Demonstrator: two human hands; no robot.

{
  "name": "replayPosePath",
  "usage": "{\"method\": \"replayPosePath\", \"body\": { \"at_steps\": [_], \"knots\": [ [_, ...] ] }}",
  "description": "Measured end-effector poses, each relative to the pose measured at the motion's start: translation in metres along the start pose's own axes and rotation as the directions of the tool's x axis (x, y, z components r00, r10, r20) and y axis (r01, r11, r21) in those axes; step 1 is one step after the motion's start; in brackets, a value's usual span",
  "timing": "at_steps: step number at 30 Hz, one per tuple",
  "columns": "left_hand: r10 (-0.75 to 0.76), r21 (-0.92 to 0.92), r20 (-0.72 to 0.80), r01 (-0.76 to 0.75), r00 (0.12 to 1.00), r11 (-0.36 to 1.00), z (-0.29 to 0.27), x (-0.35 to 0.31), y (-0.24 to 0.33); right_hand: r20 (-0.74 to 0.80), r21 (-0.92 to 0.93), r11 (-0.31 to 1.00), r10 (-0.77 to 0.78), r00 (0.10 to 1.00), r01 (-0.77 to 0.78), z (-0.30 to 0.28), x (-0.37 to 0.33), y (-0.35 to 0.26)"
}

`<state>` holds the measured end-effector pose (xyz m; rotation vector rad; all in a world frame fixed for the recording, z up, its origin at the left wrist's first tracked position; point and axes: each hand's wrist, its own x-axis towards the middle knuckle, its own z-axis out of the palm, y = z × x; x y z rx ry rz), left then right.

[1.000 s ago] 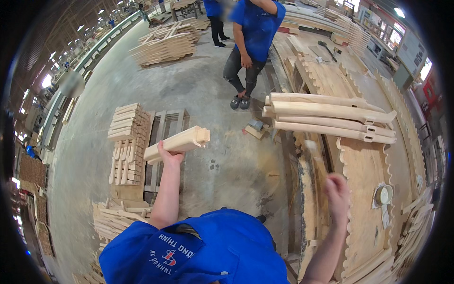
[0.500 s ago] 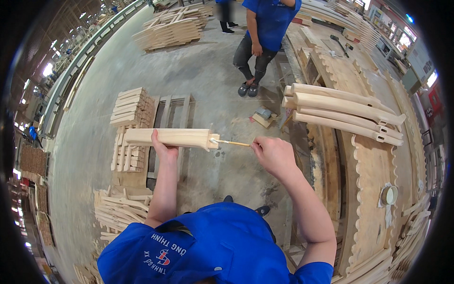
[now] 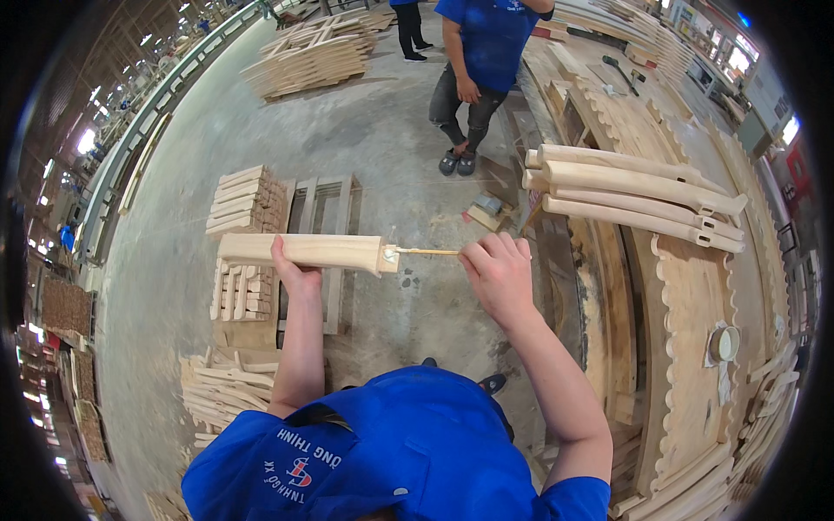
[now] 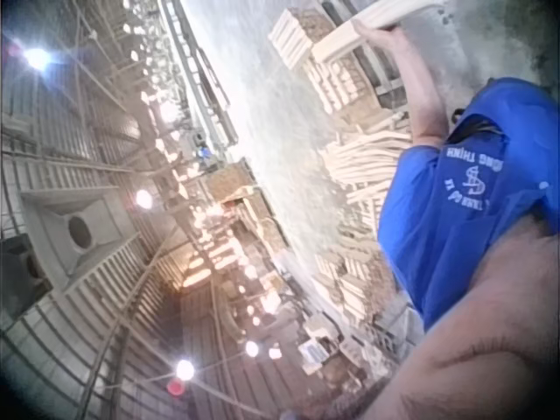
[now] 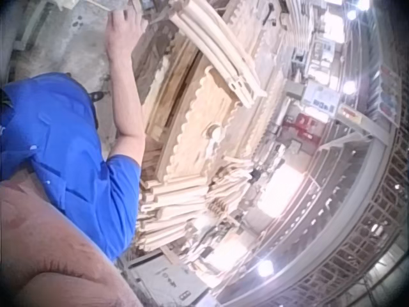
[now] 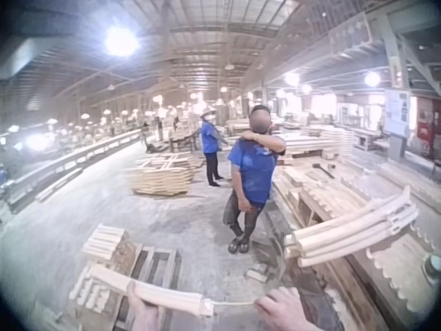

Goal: The person pours a liquid from a large container into a small cup, then stirs the mixture with a wooden stick. They then use a power drill with a mixing attachment to blend the contents of the cup further. Finally, they apply the mixture to a wooden piece using the stick.

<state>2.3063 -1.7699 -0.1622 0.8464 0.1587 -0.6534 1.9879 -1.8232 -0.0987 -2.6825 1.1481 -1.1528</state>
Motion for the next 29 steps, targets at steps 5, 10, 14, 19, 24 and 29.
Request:
{"method": "replayPosePath", "body": {
  "at_steps": [5,10,14,19,24,29],
  "knots": [
    [0.015,0.025,-0.021,-0.014,1.000,1.000,0.006,-0.006,-0.002,0.050,0.029,0.999,-0.024,0.998,0.023,-0.001,-0.009,0.004],
    [0.005,0.037,0.004,-0.006,1.000,0.999,0.003,-0.010,-0.002,0.127,0.075,0.996,-0.060,0.990,0.051,-0.008,-0.014,0.007],
    [-0.009,0.049,0.035,0.007,0.999,0.999,0.006,-0.009,-0.005,0.233,0.144,0.988,-0.096,0.968,0.063,-0.022,-0.018,0.011],
    [-0.153,0.034,0.010,0.153,0.988,0.988,-0.001,0.000,0.000,0.285,0.225,0.960,0.096,0.954,-0.164,-0.034,-0.023,0.018],
    [-0.309,0.074,-0.043,0.311,0.950,0.947,-0.008,0.002,-0.009,0.163,0.121,0.977,0.153,0.975,-0.174,-0.026,-0.018,0.018],
    [-0.321,0.101,0.002,0.319,0.947,0.942,-0.007,-0.003,-0.018,0.209,-0.049,0.985,0.171,0.963,-0.164,-0.024,-0.004,0.014]
  ]
}}
